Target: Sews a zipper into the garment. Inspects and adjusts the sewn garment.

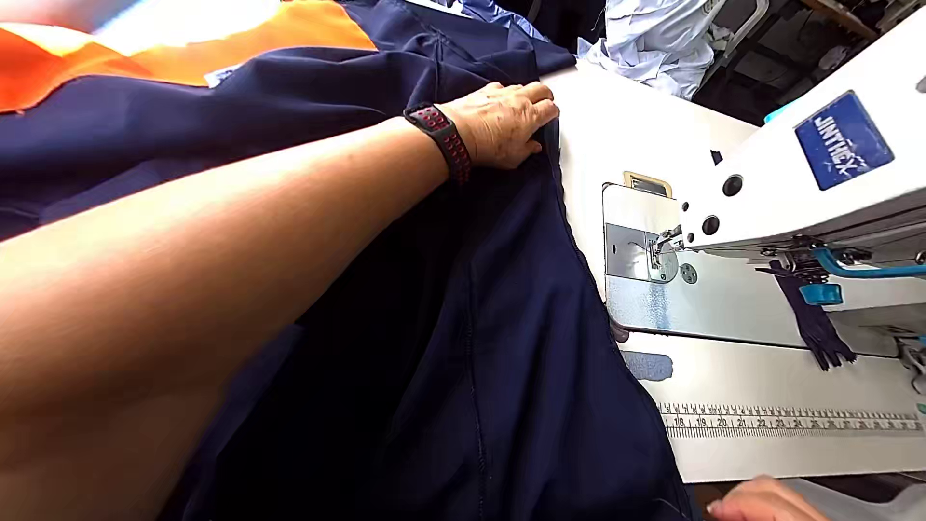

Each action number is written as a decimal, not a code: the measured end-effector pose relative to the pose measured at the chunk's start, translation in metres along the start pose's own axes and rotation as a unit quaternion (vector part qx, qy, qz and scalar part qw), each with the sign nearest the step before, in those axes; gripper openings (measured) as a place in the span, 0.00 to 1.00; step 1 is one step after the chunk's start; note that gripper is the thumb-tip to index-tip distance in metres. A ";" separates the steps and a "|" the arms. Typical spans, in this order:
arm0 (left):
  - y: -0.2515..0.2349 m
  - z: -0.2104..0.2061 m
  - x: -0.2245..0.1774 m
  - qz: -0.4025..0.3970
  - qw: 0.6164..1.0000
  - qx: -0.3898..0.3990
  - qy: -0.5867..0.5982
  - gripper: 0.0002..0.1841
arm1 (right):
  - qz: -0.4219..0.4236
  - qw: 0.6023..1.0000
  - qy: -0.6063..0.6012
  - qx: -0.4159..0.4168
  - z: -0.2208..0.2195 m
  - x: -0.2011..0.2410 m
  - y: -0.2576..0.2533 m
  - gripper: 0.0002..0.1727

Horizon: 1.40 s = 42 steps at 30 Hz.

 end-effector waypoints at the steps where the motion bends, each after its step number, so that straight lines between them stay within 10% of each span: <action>1: 0.007 0.007 -0.023 0.031 0.999 -0.015 0.008 0.22 | -0.003 1.000 0.017 -0.021 -0.001 -0.003 -0.004 0.19; 4: 0.050 0.021 -0.113 0.077 0.986 -0.085 0.118 0.08 | 0.019 0.993 0.093 -0.068 -0.019 -0.003 -0.028 0.30; 9: 0.130 0.001 -0.220 0.257 0.823 0.189 0.469 0.25 | 0.154 0.973 0.109 -0.131 -0.052 0.024 -0.051 0.05; 17: 0.158 -0.021 -0.240 0.362 0.713 0.003 0.600 0.01 | 0.252 0.968 0.005 -0.003 -0.061 0.043 -0.038 0.11; 25: 0.223 0.014 -0.221 0.232 0.865 0.212 0.392 0.21 | 0.286 0.952 0.050 -0.101 -0.014 0.002 -0.076 0.12; 29: 0.251 0.021 -0.188 0.367 0.918 -0.136 0.063 0.24 | 0.373 0.887 0.187 -0.198 -0.025 0.017 -0.143 0.20; 34: 0.245 0.001 -0.119 0.458 0.882 -0.051 -0.098 0.52 | 0.422 0.861 0.258 -0.118 -0.055 0.047 -0.245 0.26; 38: 0.235 0.019 -0.046 0.317 0.946 -0.004 -0.072 0.49 | 0.418 0.852 0.291 -0.119 -0.054 0.046 -0.254 0.08; 42: 0.224 0.040 0.038 0.176 0.978 0.008 -0.109 0.52 | 0.432 0.851 0.268 -0.135 -0.064 0.034 -0.205 0.14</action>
Point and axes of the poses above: each hand's wrist, its own y-axis away from the middle knuckle, its own z-axis out of the back of the hand, x = y × z, the point moved 1 cm from there along -y, towards the middle knuckle
